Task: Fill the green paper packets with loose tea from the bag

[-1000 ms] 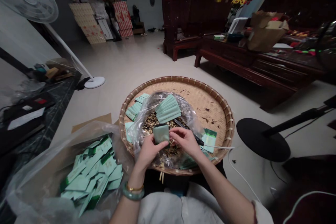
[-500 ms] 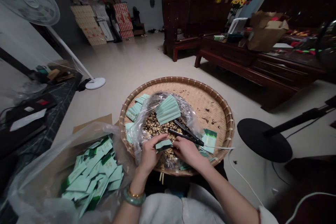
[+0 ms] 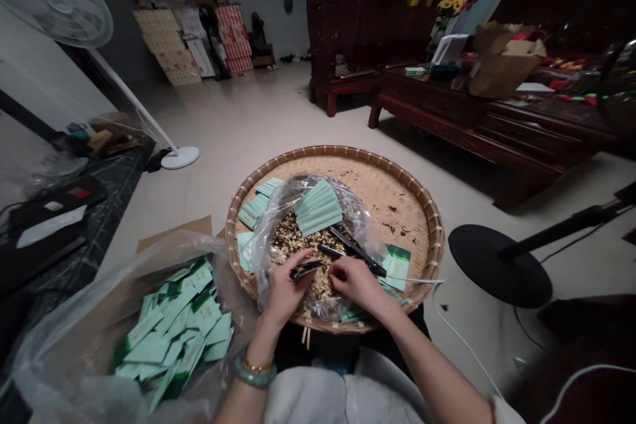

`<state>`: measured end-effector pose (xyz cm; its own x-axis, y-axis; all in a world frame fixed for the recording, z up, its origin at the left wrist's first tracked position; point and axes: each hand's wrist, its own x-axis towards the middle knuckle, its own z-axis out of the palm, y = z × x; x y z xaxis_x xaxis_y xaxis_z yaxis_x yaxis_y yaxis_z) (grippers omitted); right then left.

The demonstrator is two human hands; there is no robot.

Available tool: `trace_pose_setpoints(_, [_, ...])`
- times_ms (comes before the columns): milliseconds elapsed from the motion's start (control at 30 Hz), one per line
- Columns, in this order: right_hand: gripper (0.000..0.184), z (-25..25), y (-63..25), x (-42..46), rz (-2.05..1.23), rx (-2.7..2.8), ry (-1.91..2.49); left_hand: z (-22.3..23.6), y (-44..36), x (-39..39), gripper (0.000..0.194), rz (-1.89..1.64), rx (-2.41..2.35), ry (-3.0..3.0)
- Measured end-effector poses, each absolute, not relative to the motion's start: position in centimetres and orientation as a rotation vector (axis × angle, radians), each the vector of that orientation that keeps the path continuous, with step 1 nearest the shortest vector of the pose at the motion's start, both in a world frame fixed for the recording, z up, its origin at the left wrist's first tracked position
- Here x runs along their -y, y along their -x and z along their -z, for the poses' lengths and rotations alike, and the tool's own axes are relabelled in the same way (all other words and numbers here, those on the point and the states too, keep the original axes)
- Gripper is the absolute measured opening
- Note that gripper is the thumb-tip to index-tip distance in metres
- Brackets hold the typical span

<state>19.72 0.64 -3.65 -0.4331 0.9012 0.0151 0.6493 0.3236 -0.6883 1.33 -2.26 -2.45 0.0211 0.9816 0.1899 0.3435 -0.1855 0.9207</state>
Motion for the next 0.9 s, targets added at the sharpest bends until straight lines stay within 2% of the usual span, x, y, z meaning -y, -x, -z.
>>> trace_pose_setpoints(133, [0.010,2.9,-20.7,-1.0,-1.034,1.793,1.280,2.5,-1.4,2.1,0.040,-1.153,-1.445,-1.645])
trace_pose_setpoints(300, [0.016,-1.3,-21.7,-0.8,-1.234,1.539,1.107,2.3,-1.7,2.0,0.047,-1.079,-1.438,-1.693])
trace_pose_setpoints(500, [0.008,-6.2,-21.0,-0.9,-0.955,2.096,0.825,1.9,-2.1,2.0,0.054,-1.062,-1.429,-1.718])
trace_pose_setpoints(633, [0.014,-6.2,-20.2,-1.3,-0.754,2.326,0.776,1.7,-1.9,2.0,0.057,-1.042,-1.417,-1.751])
trace_pose_setpoints(900, [0.017,-5.9,-19.5,-0.6,-0.632,2.355,0.803,2.1,-1.7,1.9,0.061,-1.029,-1.387,-1.759])
